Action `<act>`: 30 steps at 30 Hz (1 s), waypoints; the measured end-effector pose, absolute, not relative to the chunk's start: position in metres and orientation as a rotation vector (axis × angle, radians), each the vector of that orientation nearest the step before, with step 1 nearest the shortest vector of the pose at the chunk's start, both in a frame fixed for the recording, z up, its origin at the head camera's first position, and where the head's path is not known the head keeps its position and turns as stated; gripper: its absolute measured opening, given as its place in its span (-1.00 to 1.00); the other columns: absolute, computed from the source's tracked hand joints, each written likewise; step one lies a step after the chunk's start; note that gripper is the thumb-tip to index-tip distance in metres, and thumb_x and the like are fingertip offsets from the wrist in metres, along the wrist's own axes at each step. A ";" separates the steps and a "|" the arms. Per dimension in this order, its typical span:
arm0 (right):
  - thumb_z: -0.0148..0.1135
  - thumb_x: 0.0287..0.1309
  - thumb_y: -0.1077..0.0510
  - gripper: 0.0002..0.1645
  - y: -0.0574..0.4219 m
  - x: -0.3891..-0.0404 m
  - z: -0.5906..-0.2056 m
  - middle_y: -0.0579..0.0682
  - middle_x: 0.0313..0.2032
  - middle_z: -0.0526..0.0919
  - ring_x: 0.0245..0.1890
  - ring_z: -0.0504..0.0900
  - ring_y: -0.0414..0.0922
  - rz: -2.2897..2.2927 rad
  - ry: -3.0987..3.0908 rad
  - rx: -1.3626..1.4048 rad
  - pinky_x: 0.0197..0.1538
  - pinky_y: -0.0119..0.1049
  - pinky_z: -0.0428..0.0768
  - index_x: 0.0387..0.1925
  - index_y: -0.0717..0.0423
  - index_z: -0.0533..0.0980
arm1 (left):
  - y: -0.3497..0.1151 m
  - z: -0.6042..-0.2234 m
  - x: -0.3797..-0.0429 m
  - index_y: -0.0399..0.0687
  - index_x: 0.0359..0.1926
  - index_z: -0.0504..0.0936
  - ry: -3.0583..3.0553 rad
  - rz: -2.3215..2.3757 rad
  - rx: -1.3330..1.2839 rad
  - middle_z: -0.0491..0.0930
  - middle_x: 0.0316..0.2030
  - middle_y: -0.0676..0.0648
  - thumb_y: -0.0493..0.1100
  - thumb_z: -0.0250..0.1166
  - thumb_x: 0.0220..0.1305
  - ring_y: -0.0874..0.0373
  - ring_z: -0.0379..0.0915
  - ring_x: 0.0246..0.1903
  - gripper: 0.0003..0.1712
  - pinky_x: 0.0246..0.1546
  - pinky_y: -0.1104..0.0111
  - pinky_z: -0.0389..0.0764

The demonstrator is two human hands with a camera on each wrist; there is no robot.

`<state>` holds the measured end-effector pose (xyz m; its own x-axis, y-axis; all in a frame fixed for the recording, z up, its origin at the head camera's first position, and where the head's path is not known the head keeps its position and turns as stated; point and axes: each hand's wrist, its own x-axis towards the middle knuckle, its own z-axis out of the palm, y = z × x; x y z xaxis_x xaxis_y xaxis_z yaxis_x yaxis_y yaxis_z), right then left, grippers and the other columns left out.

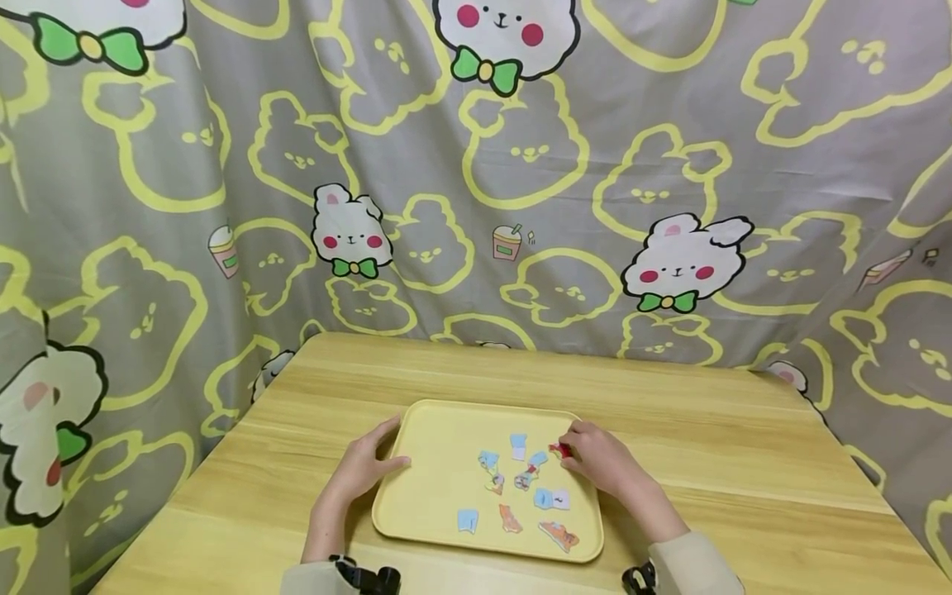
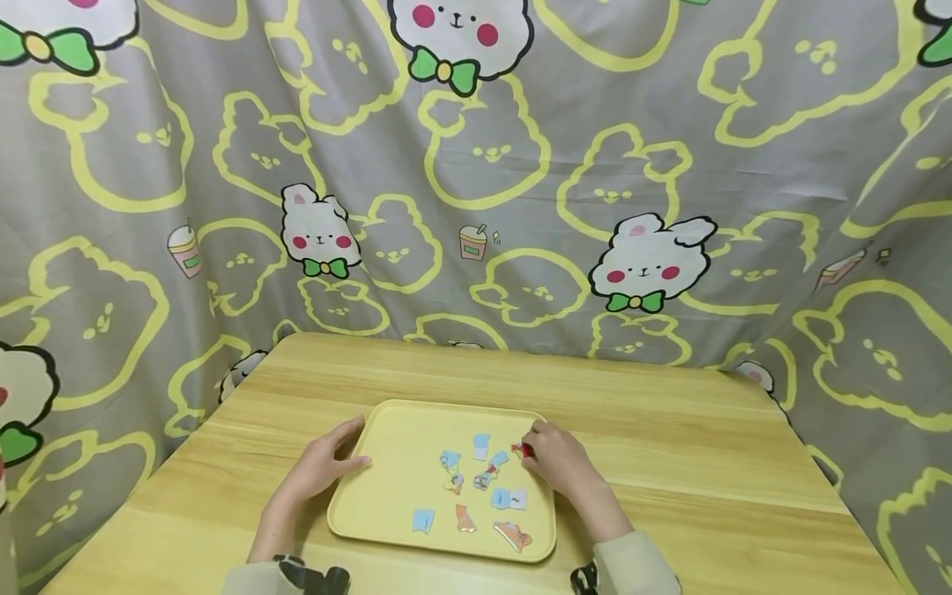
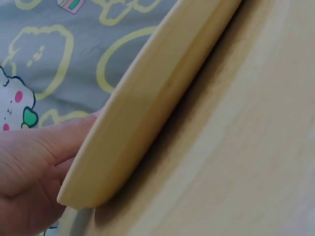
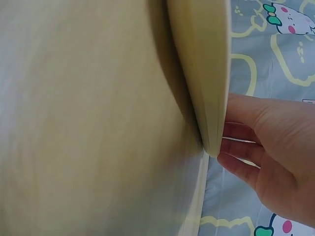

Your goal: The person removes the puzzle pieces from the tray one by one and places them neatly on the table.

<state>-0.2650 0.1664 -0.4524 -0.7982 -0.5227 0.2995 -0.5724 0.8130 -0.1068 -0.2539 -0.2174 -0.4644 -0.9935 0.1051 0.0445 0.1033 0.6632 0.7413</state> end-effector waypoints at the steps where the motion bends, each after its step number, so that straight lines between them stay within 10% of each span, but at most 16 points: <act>1: 0.46 0.01 0.17 -0.72 0.166 -0.265 -0.452 -0.04 -0.37 0.58 -0.37 0.56 -0.16 0.282 -2.738 0.838 -0.31 -0.33 0.63 -0.23 0.25 0.69 | -0.218 -0.465 -0.254 -0.17 0.42 0.29 2.861 1.280 0.182 0.33 0.38 -0.30 -0.12 0.41 0.19 -0.31 0.18 0.40 -0.18 0.39 -0.15 0.26; 30: 0.47 -0.01 0.16 -0.80 0.170 -0.272 -0.457 -0.04 -0.36 0.64 -0.33 0.61 -0.14 0.417 -2.679 0.892 -0.23 -0.33 0.68 -0.33 0.19 0.68 | -0.220 -0.470 -0.254 -0.13 0.36 0.42 2.859 1.278 0.164 0.41 0.32 -0.30 -0.21 0.40 0.19 -0.28 0.24 0.37 -0.30 0.39 -0.11 0.29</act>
